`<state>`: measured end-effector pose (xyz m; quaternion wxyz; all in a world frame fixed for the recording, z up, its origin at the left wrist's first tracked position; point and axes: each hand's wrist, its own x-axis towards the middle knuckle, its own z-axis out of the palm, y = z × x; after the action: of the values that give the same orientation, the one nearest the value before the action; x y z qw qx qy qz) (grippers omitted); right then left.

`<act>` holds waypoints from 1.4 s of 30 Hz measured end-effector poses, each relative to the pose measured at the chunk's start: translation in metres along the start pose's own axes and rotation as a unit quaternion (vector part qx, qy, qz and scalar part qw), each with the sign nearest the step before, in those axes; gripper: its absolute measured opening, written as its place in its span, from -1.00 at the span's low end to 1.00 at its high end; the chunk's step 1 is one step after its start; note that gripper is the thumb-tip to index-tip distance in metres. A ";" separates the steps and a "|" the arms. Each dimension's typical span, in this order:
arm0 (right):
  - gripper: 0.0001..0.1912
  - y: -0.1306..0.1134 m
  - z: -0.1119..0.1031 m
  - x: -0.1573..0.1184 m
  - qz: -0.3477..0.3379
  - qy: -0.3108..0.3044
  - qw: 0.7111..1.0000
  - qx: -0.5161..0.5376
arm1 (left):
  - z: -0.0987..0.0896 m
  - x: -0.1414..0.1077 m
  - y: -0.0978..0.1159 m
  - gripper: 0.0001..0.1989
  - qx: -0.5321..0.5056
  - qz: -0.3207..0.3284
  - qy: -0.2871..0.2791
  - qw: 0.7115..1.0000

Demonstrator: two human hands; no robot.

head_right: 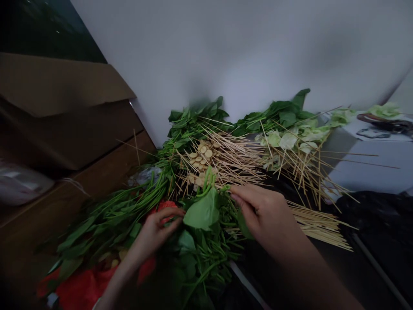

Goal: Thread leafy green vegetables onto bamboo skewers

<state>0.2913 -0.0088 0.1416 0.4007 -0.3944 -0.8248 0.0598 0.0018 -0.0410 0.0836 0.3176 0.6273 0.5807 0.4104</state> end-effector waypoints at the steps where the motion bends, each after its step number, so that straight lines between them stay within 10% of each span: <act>1: -0.76 -0.002 0.000 0.000 -0.002 -0.008 1.000 0.019 | -0.005 0.003 0.002 -0.92 -0.033 -0.018 0.038 0.999; 5: -0.74 -0.010 0.006 -0.002 -0.010 -0.051 0.996 0.079 | -0.016 0.009 0.016 -0.78 -0.242 -0.094 0.146 0.955; 12: -0.71 -0.022 0.028 -0.007 0.003 -0.148 0.982 0.116 | -0.001 0.009 0.022 -0.63 -0.442 -0.162 0.151 0.869; 42: -0.67 -0.029 0.041 -0.012 0.038 -0.184 0.976 0.106 | 0.003 0.005 0.014 -0.62 -0.357 -0.157 0.184 0.902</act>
<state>0.2494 -0.0280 0.1188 0.2791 -0.3625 -0.8579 0.2338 0.0106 -0.0372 0.0950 0.4676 0.2862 0.5345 0.6432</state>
